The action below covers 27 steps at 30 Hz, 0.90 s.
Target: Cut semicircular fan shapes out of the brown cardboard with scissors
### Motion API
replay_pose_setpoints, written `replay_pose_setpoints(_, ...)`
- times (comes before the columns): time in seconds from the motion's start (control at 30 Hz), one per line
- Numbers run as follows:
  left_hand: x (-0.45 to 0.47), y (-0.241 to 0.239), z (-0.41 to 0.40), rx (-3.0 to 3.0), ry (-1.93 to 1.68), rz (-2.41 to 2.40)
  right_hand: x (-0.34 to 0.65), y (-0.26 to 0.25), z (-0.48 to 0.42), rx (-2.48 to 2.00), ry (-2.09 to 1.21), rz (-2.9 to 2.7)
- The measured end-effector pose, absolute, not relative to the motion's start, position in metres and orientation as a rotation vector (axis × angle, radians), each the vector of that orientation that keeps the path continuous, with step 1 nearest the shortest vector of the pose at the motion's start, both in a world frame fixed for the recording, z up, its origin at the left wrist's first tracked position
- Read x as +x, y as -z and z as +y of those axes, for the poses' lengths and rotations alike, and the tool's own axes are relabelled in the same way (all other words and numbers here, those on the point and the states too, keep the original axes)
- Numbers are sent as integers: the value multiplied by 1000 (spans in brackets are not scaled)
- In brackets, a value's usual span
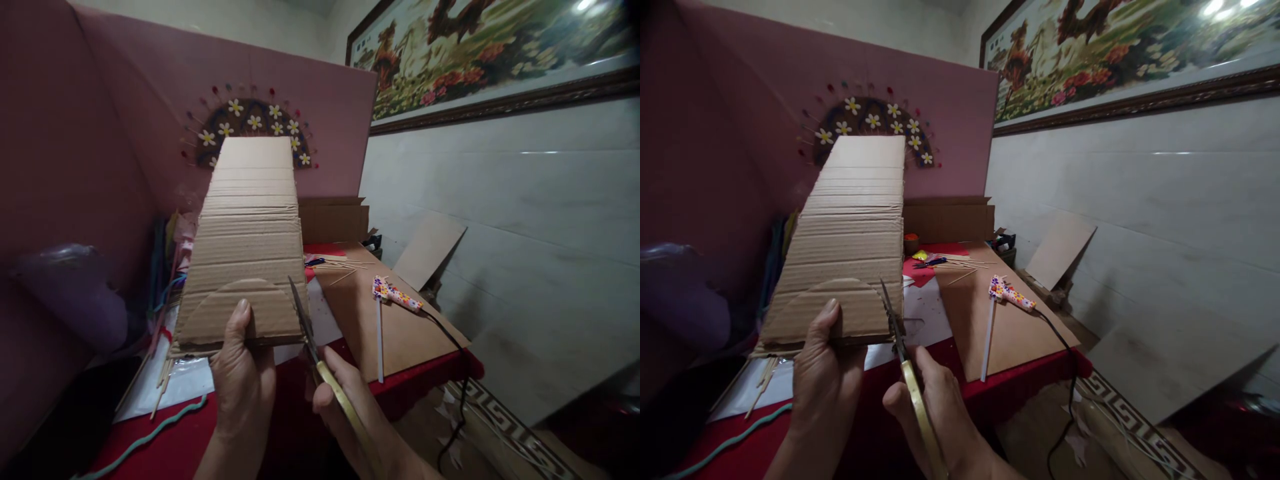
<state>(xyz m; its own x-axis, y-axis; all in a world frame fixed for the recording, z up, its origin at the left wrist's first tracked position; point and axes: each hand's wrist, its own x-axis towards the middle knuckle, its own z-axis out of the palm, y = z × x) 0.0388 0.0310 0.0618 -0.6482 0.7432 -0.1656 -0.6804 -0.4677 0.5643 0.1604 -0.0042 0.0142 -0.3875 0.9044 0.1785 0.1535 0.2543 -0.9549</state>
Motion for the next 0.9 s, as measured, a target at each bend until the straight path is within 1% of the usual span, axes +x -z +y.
replay_pose_setpoints(0.17,38,-62,29,166,-2137,771,156,-2,-2,-956,-1220,-1658)
replay_pose_setpoints(0.43,34,-60,27,189,-2096,783,153,-9,-9,-957,-1350,-1481)
replay_pose_setpoints(0.6,31,-57,28,235,-2110,793,162,-3,-4,-958,-1372,-1600)
replay_pose_setpoints(0.73,30,-53,28,279,-2077,807,170,-2,2,-934,-1274,-1724)
replay_pose_setpoints(0.9,27,-51,28,297,-2061,825,172,-9,4,-957,-1232,-1751)
